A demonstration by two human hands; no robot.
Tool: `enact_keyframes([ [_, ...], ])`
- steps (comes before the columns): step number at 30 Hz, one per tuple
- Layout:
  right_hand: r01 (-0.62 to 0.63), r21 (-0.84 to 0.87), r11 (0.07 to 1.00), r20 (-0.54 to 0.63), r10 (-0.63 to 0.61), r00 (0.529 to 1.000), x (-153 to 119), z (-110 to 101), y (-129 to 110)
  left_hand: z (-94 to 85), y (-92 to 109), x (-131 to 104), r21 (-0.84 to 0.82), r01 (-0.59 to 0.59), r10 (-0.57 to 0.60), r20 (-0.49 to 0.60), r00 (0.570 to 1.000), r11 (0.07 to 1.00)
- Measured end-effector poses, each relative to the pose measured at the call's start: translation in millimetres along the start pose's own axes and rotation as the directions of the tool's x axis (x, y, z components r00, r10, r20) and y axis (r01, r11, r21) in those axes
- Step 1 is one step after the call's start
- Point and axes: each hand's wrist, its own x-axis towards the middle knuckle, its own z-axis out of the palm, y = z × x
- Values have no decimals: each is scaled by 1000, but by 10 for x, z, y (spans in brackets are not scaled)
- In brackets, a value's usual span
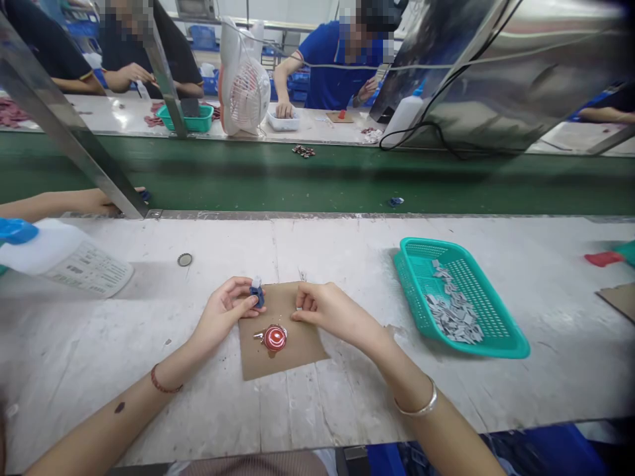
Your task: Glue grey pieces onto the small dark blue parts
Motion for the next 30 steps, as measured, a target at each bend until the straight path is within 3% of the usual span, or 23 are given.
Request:
enact_keyframes([
  [3, 39, 8, 999, 78, -40, 996, -49, -98, -1, -9, -11, -5, -2, -2, 2, 8, 1000, 1000],
  [8, 264, -220, 939, 69, -255, 964, -38, -153, 2, -24, -26, -11, -10, -7, 8, 24, 1000, 1000],
  [11, 327, -284, 901, 133, -301, 944, 10, -108, 39, -32, -41, 2, -27, -11, 12, 28, 1000, 1000],
  [16, 263, -374, 890, 53, -262, 964, 48, -72, 62, -40, -44, 10, -28, -19, 20, 22, 1000, 999],
  [20, 212, -311, 927, -31, -233, 972, 69, -64, 50, -41, -45, 3, -30, -30, 30, 26, 999, 999],
  [30, 183, -239, 953, -9, -191, 982, 40, -56, 10, -37, -77, -2, -37, -40, 41, 30, 999, 999],
])
